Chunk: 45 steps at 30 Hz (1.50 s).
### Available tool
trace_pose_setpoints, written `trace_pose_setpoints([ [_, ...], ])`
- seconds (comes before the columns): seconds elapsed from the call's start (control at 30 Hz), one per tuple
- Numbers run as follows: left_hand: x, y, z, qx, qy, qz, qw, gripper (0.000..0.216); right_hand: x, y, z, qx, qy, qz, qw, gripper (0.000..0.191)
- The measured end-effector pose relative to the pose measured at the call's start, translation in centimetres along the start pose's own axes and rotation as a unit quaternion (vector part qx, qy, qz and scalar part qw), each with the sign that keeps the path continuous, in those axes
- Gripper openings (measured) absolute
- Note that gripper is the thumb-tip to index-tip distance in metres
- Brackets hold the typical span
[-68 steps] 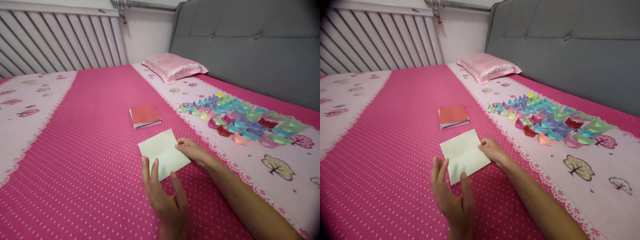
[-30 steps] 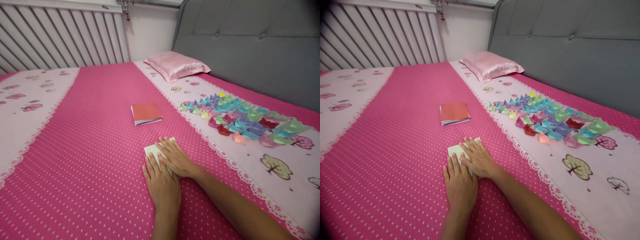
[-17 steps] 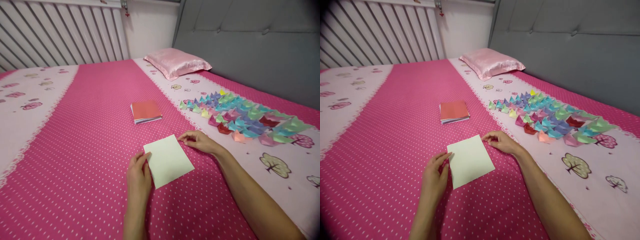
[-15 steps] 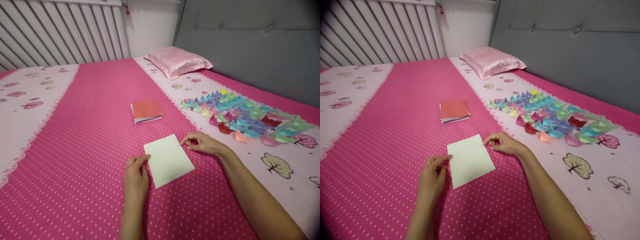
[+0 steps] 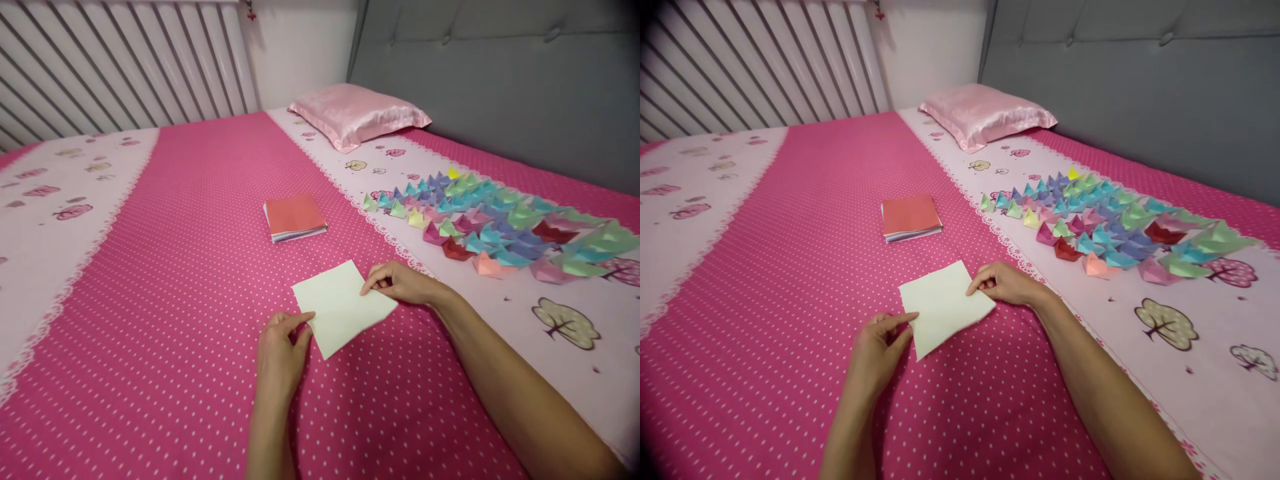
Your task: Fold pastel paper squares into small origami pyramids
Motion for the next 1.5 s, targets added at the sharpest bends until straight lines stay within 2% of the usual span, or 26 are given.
trace_pose_setpoints([
  [0.23,-0.3,-0.4,-0.1,-0.034,-0.001,-0.012,0.999,0.028,-0.3,-0.3,0.3,-0.029,-0.018,-0.022,0.999,0.02],
  [0.47,-1.2,-1.4,-0.7,-0.151,0.089,0.075,0.982,0.027,-0.4,-1.0,0.8,-0.109,-0.097,-0.121,0.982,0.039],
  [0.57,-1.4,-1.6,-0.9,-0.18,0.106,0.088,0.974,0.021,0.2,-1.5,0.9,-0.13,-0.124,-0.17,0.969,0.037],
  [0.67,-1.7,-1.6,-1.1,-0.236,0.08,0.079,0.965,0.019,1.2,-2.1,1.0,-0.154,-0.159,-0.235,0.946,0.028],
  [0.73,-2.1,-2.1,-1.2,-0.262,0.0,0.087,0.961,0.026,2.2,-2.6,1.2,-0.175,-0.137,-0.307,0.926,0.031],
  [0.8,-2.5,-3.3,-1.2,-0.242,-0.113,0.128,0.955,0.035,3.4,-3.5,1.6,-0.18,-0.06,-0.369,0.91,0.031],
  [0.87,-2.6,-4.8,-1.3,-0.179,-0.197,0.192,0.944,0.044,4.4,-5.0,2.0,-0.145,0.044,-0.371,0.916,0.031],
  [0.93,-2.4,-5.8,-1.4,-0.127,-0.217,0.25,0.935,0.046,4.9,-6.6,2.3,-0.076,0.125,-0.31,0.939,0.039],
  [0.97,-2.4,-6.1,-1.5,-0.111,-0.214,0.271,0.932,0.047,5.0,-7.3,2.4,-0.039,0.144,-0.268,0.952,0.043],
  [1.03,-2.5,-6.2,-1.8,-0.09,-0.197,0.298,0.93,0.049,5.0,-8.4,2.4,0.017,0.139,-0.197,0.97,0.048],
  [1.13,-3.0,-5.9,-2.3,-0.079,-0.158,0.31,0.934,0.053,4.7,-8.9,2.4,0.055,0.099,-0.162,0.98,0.054],
  [1.3,-3.4,-5.8,-2.5,-0.064,-0.098,0.325,0.938,0.054,4.3,-8.6,2.3,0.067,0.064,-0.222,0.971,0.061],
  [1.5,-2.8,-5.2,-2.1,-0.112,-0.04,0.29,0.95,0.058,3.2,-8.3,2.2,0.05,0.043,-0.294,0.954,0.065],
])
Point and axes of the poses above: each hand's wrist, its own z-axis towards the middle knuckle, its own y-axis out of the back of the hand, x = y × z, the point moved 3 cm from there along z, towards the middle knuckle, and after that the axes turned 15 degrees about y, right-handed, at the moved point
